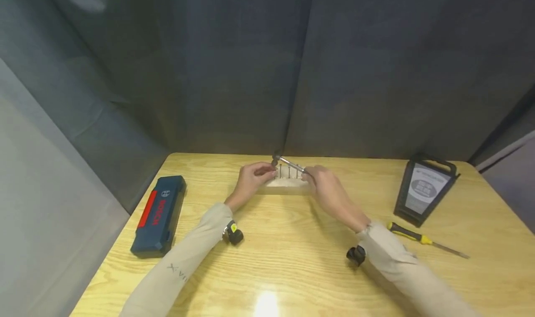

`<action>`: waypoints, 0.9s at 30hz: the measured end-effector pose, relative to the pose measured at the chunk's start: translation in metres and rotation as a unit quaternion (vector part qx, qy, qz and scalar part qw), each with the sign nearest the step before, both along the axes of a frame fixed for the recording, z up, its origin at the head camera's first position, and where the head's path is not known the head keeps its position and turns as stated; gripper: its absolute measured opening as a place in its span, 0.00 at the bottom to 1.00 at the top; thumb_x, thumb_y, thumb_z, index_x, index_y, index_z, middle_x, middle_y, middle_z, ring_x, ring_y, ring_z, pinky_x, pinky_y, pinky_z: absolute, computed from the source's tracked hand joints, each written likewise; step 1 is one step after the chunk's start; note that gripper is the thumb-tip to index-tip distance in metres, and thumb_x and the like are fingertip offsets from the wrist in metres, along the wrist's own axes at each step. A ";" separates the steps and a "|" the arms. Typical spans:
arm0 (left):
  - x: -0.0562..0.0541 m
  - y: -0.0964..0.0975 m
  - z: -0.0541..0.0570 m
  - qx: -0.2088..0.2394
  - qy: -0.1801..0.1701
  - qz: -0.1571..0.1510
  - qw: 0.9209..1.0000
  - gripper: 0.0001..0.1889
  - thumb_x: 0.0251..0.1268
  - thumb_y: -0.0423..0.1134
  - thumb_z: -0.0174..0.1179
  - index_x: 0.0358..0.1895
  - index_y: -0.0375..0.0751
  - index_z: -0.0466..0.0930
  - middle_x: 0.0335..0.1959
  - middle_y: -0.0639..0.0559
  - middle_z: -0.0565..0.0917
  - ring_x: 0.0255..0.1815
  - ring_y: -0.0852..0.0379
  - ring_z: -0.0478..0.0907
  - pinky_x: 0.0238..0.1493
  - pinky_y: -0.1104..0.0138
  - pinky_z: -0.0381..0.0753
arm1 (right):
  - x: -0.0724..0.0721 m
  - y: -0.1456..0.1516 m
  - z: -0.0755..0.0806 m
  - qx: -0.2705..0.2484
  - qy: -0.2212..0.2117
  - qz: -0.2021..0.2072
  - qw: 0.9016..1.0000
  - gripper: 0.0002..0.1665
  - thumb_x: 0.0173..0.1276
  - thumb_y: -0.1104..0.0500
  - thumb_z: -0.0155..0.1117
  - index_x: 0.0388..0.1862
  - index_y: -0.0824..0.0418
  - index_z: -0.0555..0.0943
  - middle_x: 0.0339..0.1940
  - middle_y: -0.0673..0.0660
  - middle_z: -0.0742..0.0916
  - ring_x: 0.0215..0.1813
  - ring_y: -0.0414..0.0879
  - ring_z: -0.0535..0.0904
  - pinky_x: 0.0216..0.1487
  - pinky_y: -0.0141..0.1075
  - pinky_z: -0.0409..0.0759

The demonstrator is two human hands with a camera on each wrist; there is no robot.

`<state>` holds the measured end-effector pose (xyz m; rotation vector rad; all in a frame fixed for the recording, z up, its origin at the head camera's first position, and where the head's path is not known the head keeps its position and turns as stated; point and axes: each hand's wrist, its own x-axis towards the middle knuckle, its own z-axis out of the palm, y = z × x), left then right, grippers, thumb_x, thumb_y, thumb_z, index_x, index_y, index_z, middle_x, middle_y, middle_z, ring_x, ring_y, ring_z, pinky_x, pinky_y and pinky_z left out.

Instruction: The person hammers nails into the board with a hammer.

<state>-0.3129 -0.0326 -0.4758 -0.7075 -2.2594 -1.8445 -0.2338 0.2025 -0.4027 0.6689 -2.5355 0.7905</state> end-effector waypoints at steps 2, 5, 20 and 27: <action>0.000 0.000 0.000 -0.004 0.000 0.002 1.000 0.08 0.68 0.29 0.70 0.48 0.31 0.89 0.45 0.39 0.91 0.46 0.46 0.91 0.48 0.69 0.90 | 0.001 0.002 -0.001 -0.008 0.007 -0.012 1.000 0.08 0.80 0.67 0.60 0.42 0.70 0.85 0.29 0.60 0.83 0.25 0.43 0.69 0.23 0.32 0.67; 0.000 0.000 -0.001 -0.007 -0.003 0.003 1.000 0.09 0.69 0.29 0.69 0.49 0.31 0.89 0.45 0.40 0.91 0.46 0.48 0.91 0.49 0.69 0.90 | -0.002 0.007 0.002 -0.031 0.045 -0.016 0.998 0.08 0.79 0.68 0.60 0.40 0.70 0.84 0.26 0.59 0.81 0.23 0.43 0.67 0.21 0.31 0.65; -0.007 -0.012 -0.001 -0.028 0.017 0.014 0.999 0.09 0.67 0.28 0.70 0.48 0.31 0.90 0.42 0.40 0.92 0.42 0.47 0.91 0.46 0.70 0.90 | -0.011 -0.003 -0.006 0.001 -0.005 -0.003 1.000 0.09 0.80 0.65 0.62 0.46 0.70 0.86 0.32 0.60 0.85 0.26 0.42 0.70 0.25 0.32 0.68; -0.006 -0.007 -0.002 -0.010 0.010 0.007 1.000 0.10 0.67 0.28 0.70 0.49 0.33 0.89 0.44 0.39 0.91 0.43 0.46 0.90 0.48 0.70 0.90 | -0.014 -0.007 0.015 -0.090 0.102 -0.002 0.991 0.08 0.79 0.67 0.62 0.46 0.73 0.85 0.29 0.60 0.83 0.25 0.44 0.68 0.24 0.29 0.64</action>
